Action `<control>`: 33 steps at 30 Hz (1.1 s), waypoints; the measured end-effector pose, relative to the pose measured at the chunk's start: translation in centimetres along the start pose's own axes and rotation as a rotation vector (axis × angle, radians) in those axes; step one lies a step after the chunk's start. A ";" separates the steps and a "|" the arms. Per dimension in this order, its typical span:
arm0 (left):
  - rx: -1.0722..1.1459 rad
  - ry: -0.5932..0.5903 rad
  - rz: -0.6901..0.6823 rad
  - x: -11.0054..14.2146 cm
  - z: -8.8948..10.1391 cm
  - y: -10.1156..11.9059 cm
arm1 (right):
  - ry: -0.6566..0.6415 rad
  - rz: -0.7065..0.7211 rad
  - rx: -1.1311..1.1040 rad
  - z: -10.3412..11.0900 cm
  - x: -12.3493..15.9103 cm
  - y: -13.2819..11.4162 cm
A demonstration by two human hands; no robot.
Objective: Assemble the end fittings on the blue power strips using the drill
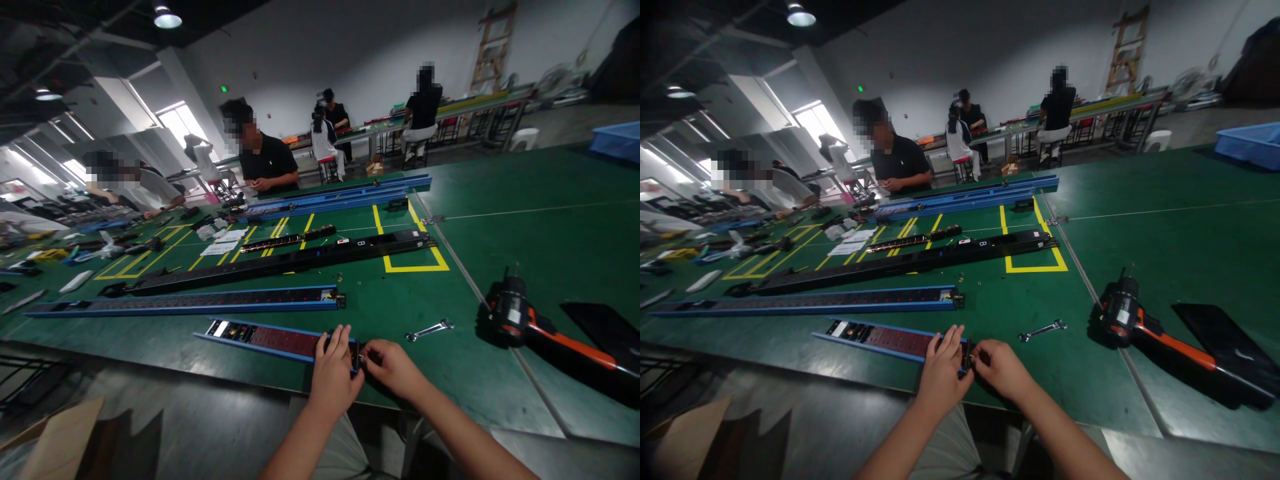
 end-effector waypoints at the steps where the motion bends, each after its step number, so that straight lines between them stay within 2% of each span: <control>1: 0.002 0.007 -0.001 0.0 0.0 0.0 | -0.001 0.002 -0.004 0.0 0.0 0.0; 6: 0.022 0.036 0.007 0.1 -0.1 -0.1 | 0.002 0.014 -0.055 0.0 0.2 0.1; 13: 0.060 0.076 0.009 0.3 -0.4 -0.3 | -0.009 0.014 -0.016 -0.1 0.2 0.1; 23: 0.050 0.089 0.034 0.5 0.4 -0.2 | -0.015 -0.012 0.005 -0.3 -0.3 0.3; 28: 0.055 0.172 0.152 2.4 2.5 -2.5 | -0.014 -0.006 0.005 -0.3 -0.3 0.4; 33: 0.031 0.219 0.176 4.7 3.9 -5.8 | -0.036 -0.017 -0.034 -0.4 -0.2 0.3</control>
Point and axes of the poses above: each hand's wrist, its own x-axis away from the middle knuckle, its own z-axis out of the back of the hand, y = z × x, the point moved 6 cm from there along -x, towards the middle knuckle, and after that the axes turned 12 degrees about -y, right-handed, at the moved point
